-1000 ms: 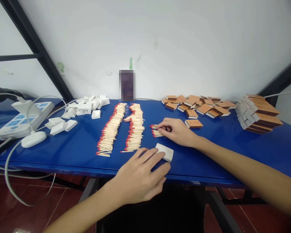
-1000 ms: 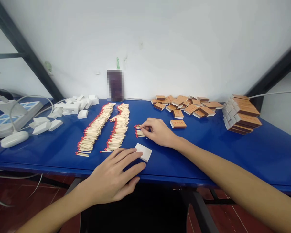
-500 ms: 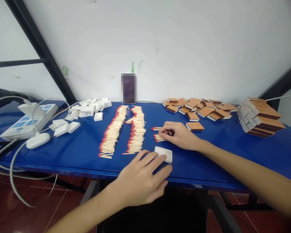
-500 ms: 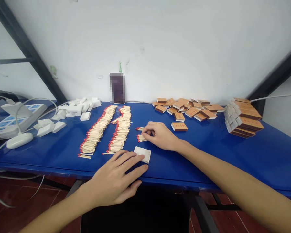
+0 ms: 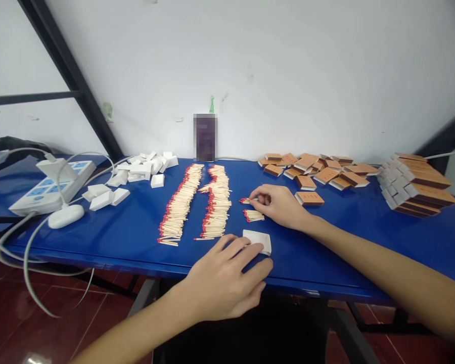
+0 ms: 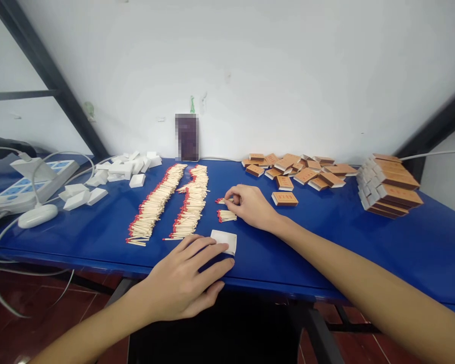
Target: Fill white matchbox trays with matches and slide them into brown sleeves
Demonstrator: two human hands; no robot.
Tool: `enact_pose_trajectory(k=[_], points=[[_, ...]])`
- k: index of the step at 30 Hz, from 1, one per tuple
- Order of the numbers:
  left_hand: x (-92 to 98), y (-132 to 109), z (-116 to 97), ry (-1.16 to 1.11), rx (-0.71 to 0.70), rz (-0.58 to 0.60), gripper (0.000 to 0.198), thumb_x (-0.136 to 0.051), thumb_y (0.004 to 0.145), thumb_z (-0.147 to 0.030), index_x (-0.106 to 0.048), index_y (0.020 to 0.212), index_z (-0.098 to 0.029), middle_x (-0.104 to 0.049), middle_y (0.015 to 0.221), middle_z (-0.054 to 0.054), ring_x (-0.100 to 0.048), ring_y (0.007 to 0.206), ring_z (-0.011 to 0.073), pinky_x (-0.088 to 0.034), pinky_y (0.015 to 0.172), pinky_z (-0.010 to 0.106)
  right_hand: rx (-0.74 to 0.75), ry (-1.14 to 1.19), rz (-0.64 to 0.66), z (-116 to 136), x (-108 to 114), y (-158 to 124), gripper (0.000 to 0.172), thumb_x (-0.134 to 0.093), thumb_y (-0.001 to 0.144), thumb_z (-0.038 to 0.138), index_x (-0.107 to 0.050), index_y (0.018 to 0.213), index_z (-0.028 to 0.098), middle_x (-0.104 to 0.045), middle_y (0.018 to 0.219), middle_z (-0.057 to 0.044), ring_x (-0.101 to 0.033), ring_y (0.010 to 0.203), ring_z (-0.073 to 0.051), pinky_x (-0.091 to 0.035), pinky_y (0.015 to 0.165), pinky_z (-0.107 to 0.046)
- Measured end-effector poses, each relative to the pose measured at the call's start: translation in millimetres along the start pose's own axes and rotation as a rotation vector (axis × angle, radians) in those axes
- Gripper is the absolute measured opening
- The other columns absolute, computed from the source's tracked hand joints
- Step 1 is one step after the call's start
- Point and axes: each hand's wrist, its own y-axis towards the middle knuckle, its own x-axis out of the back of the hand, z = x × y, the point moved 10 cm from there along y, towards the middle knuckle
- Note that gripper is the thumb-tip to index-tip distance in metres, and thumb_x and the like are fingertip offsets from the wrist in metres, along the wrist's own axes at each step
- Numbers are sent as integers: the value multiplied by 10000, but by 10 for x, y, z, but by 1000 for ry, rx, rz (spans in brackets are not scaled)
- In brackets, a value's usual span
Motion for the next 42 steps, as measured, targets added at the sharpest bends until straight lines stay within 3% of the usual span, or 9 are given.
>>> enact_pose_trajectory(k=[11, 33, 42], points=[[2, 6, 0, 16, 2, 0, 262, -506, 937, -263, -602, 1161, -169, -617, 1214, 98, -563, 1113, 256, -450, 969, 419, -40, 48, 44, -112, -72, 79, 180, -590, 856, 325, -693, 840, 177, -563, 604, 18, -468, 531, -120, -351, 540, -263], [-2, 5, -7, 5, 1, 5, 259, -474, 955, -259, -604, 1158, -165, -620, 1212, 92, -557, 1104, 259, -446, 955, 412, 39, 38, 39, -18, -59, 31, 94, -579, 835, 242, -649, 836, 180, -562, 631, 23, -476, 548, -117, -361, 562, -256], [1, 10, -6, 15, 4, 2, 254, -506, 936, -260, -604, 1151, -167, -617, 1200, 91, -560, 1102, 255, -452, 951, 414, 50, -37, 48, -28, -67, 40, 188, -550, 868, 259, -715, 904, 177, -607, 696, -16, -503, 588, -139, -372, 589, -279]])
